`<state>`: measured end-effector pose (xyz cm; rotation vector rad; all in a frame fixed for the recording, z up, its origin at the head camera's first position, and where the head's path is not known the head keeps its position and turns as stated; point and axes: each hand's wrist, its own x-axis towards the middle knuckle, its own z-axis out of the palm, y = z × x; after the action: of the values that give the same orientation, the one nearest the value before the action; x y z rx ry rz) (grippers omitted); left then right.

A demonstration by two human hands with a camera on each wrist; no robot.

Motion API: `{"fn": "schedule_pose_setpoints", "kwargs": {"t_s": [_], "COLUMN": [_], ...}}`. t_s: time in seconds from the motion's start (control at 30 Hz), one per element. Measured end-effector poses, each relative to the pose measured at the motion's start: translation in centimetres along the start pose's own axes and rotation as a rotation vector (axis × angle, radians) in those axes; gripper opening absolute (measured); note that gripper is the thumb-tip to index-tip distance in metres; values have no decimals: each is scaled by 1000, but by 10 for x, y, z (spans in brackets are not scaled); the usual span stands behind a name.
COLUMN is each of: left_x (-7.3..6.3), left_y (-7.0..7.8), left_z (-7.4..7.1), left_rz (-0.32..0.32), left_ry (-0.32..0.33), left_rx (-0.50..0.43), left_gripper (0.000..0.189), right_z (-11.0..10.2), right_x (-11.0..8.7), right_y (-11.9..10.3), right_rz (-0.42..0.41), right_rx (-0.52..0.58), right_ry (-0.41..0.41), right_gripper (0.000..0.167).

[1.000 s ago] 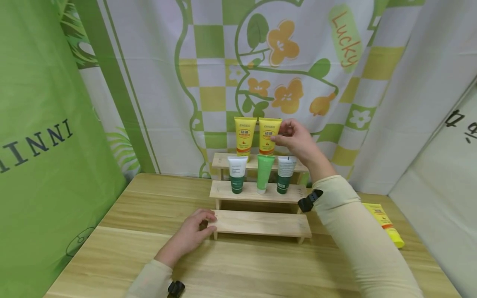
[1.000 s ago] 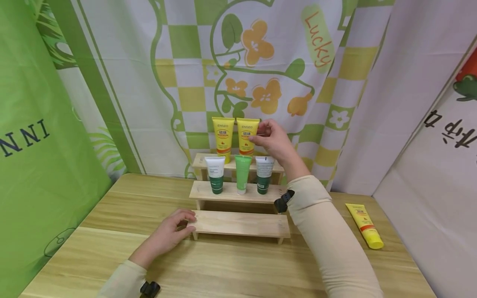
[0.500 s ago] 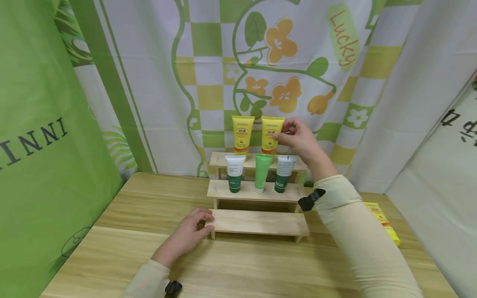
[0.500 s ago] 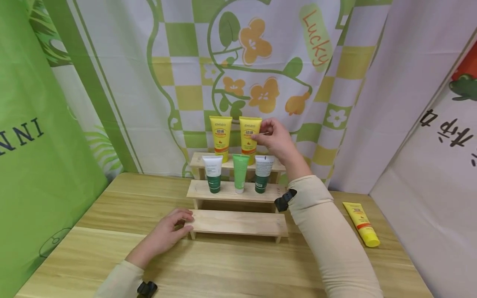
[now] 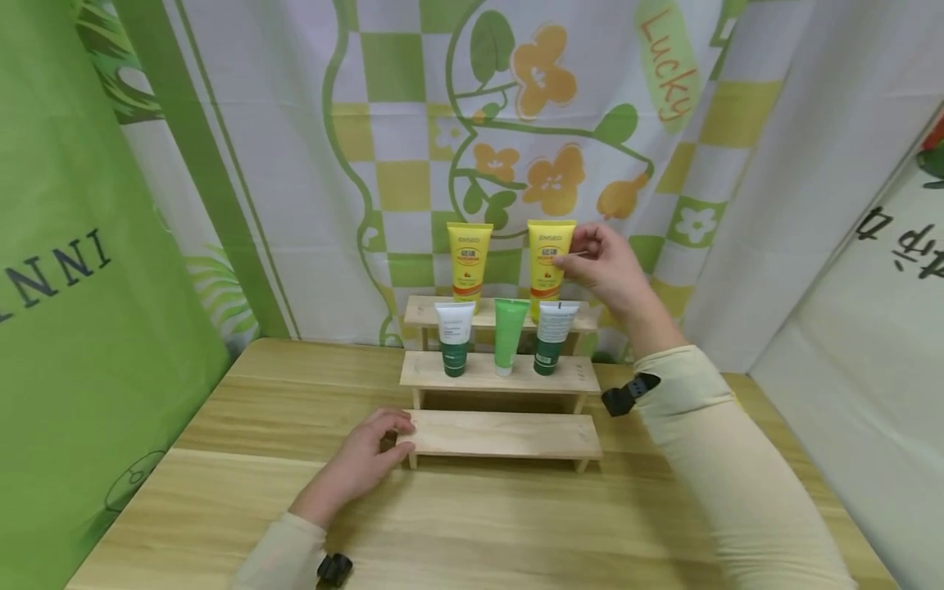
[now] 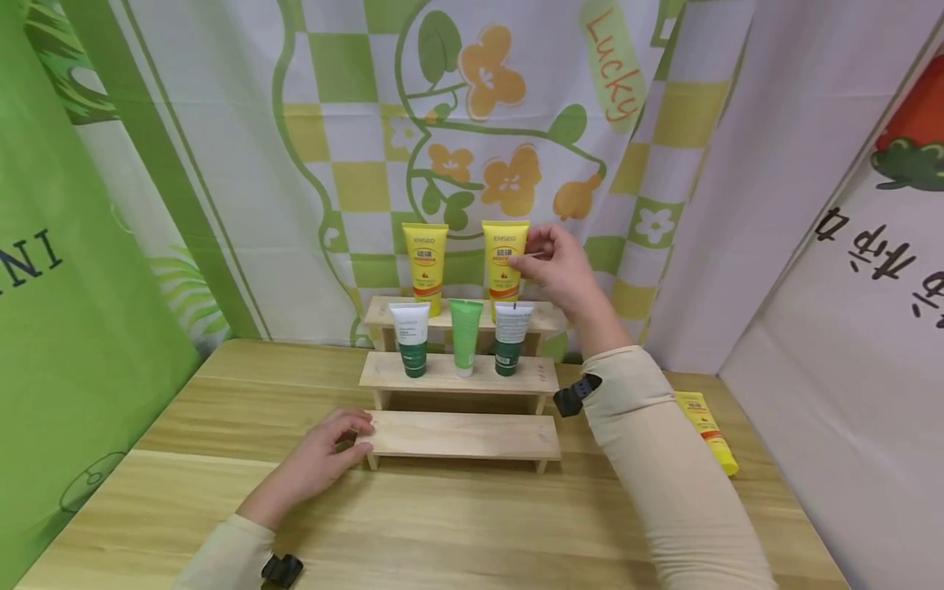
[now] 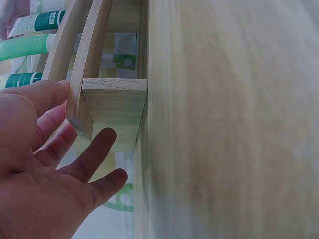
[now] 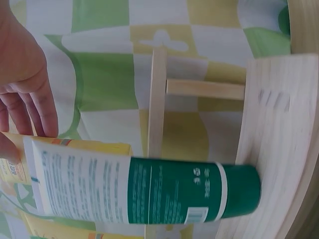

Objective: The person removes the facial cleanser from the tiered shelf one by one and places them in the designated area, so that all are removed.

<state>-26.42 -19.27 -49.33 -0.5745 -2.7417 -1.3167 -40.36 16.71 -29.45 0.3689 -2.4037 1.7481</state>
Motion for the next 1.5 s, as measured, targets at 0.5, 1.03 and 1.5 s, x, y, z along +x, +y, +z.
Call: {"fn": "schedule_pose_setpoints", "kwargs": {"t_s": [0.5, 1.03, 1.5], "left_x": [0, 0, 2], "left_y": [3, 5, -1], "left_z": [0, 1, 0], "left_rz": [-44, -23, 8], "left_ry": [1, 1, -1], "left_rx": [-11, -9, 17], "left_gripper": [17, 18, 18], "right_z": [-29, -65, -103], "right_x": [-18, -44, -79], "right_y": [1, 7, 48], "right_rz": [-90, -103, -18], "right_rx": [91, 162, 133], "right_ry": [83, 185, 195], "right_gripper": [32, 34, 32]}}
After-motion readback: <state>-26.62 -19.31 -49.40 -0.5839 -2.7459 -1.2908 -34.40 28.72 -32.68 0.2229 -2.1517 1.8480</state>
